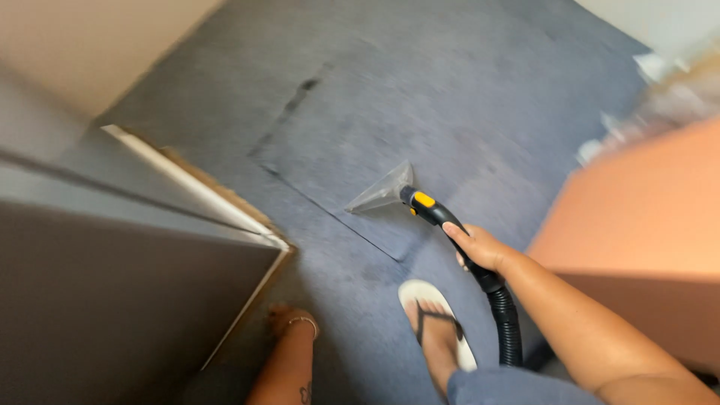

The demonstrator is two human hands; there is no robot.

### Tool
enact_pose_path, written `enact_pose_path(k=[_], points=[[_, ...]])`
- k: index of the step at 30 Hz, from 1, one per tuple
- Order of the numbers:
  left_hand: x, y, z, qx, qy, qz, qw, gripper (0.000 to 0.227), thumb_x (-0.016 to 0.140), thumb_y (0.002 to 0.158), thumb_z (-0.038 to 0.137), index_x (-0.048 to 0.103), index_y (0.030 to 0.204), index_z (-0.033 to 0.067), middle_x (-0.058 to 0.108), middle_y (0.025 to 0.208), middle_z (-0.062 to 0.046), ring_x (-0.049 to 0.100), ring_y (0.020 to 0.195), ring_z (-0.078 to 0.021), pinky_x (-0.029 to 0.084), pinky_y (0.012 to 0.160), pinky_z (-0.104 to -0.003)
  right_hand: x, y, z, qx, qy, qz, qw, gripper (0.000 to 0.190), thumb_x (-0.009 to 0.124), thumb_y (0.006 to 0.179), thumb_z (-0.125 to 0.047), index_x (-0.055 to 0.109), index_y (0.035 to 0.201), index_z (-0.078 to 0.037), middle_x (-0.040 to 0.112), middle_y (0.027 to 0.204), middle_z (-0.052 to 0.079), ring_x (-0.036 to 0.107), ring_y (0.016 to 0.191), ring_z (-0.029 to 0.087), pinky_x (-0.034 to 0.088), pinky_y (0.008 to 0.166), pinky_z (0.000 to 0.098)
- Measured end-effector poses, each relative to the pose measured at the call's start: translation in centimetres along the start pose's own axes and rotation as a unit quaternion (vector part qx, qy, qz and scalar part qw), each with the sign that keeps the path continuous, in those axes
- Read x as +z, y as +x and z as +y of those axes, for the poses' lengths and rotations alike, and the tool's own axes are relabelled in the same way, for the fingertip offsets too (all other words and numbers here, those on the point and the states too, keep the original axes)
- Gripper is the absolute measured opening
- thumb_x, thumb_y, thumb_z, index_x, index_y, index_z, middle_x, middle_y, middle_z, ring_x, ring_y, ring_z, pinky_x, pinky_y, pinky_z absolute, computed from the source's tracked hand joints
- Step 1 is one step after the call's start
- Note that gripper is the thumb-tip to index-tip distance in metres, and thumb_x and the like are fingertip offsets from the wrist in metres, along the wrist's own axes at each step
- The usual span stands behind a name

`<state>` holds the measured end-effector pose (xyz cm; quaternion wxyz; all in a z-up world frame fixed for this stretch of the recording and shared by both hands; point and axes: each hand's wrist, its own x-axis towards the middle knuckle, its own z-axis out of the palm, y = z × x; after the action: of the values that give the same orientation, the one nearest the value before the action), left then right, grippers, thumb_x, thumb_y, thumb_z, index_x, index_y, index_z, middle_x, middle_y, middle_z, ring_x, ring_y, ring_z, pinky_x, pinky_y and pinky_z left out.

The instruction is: The recorder is using a carpet cleaner attachment to vacuum and clean a patch of grey carpet.

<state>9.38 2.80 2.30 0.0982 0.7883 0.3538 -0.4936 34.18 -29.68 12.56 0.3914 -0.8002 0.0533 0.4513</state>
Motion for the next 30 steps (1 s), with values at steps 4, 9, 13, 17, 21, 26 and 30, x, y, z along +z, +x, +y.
enact_pose_path(k=[4,9,13,17,21,26,30], points=[[-0.3,-0.6,3.9,0.001,-0.029,0.027,0.999,0.093,0.064,0.096,0.017,0.001,0.163,0.0095,-0.01,0.171,-0.015,0.012,0.155,-0.0395,0.031,0.12,-0.045,-1.7,-5.0,9.2,0.025,0.047,0.064,0.997,0.062,0.048,0.095,-0.063,0.057,0.087,-0.003,0.06,0.061,0.009,0.058,0.048,0.02,0.051,0.049,0.0357],[4.4,4.6,4.8,0.078,0.088,0.066,0.991,0.093,0.065,0.095,0.023,0.004,0.163,0.0044,-0.003,0.17,-0.02,0.02,0.151,-0.0438,0.032,0.121,-0.044,0.7,-9.5,15.5,0.036,0.208,0.186,0.96,0.057,0.049,0.096,-0.058,0.056,0.081,-0.003,0.058,0.058,0.009,0.057,0.046,0.021,0.049,0.046,0.0358],[7.8,9.2,3.8,0.125,0.1,0.225,0.961,0.061,0.047,0.106,0.012,0.021,0.162,0.0105,0.014,0.171,-0.017,0.041,0.144,-0.0422,0.047,0.113,-0.043,0.0,-8.3,12.9,0.046,0.273,0.223,0.935,0.055,0.051,0.097,-0.057,0.055,0.082,-0.005,0.055,0.057,0.01,0.053,0.043,0.022,0.047,0.042,0.036],[8.5,9.9,3.7,0.125,0.145,0.218,0.957,0.063,0.045,0.101,0.011,0.021,0.16,0.0066,0.016,0.167,-0.022,0.045,0.138,-0.0427,0.051,0.106,-0.042,-3.5,-4.2,8.8,0.059,0.257,0.26,0.929,0.065,0.047,0.098,-0.064,0.053,0.079,-0.002,0.054,0.056,0.012,0.053,0.04,0.023,0.046,0.04,0.038],[10.3,11.9,3.4,0.13,0.157,0.296,0.933,0.064,0.047,0.1,0.013,0.025,0.159,0.0062,0.023,0.165,-0.022,0.049,0.135,-0.0422,0.052,0.107,-0.041,-8.5,0.4,3.8,0.074,0.226,0.272,0.933,0.076,0.042,0.093,-0.074,0.059,0.086,-0.001,0.057,0.06,0.014,0.057,0.044,0.025,0.051,0.043,0.0412],[10.2,12.0,3.7,0.108,0.198,0.246,0.943,0.062,0.046,0.099,0.013,0.027,0.158,0.0079,0.022,0.166,-0.024,0.05,0.132,-0.043,0.051,0.108,-0.04,-14.8,6.6,-0.1,0.095,0.216,0.275,0.932,0.086,0.043,0.093,-0.078,0.057,0.102,0.006,0.06,0.065,0.017,0.062,0.05,0.03,0.056,0.049,0.0471],[11.2,12.4,3.6,0.112,0.204,0.282,0.931,0.06,0.047,0.099,0.013,0.032,0.156,0.0054,0.027,0.163,-0.026,0.052,0.13,-0.0472,0.053,0.103,-0.04,-17.2,7.4,-1.7,0.084,0.225,0.246,0.939,0.08,0.046,0.091,-0.075,0.051,0.122,-0.002,0.062,0.072,0.018,0.064,0.055,0.031,0.058,0.053,0.0508]])
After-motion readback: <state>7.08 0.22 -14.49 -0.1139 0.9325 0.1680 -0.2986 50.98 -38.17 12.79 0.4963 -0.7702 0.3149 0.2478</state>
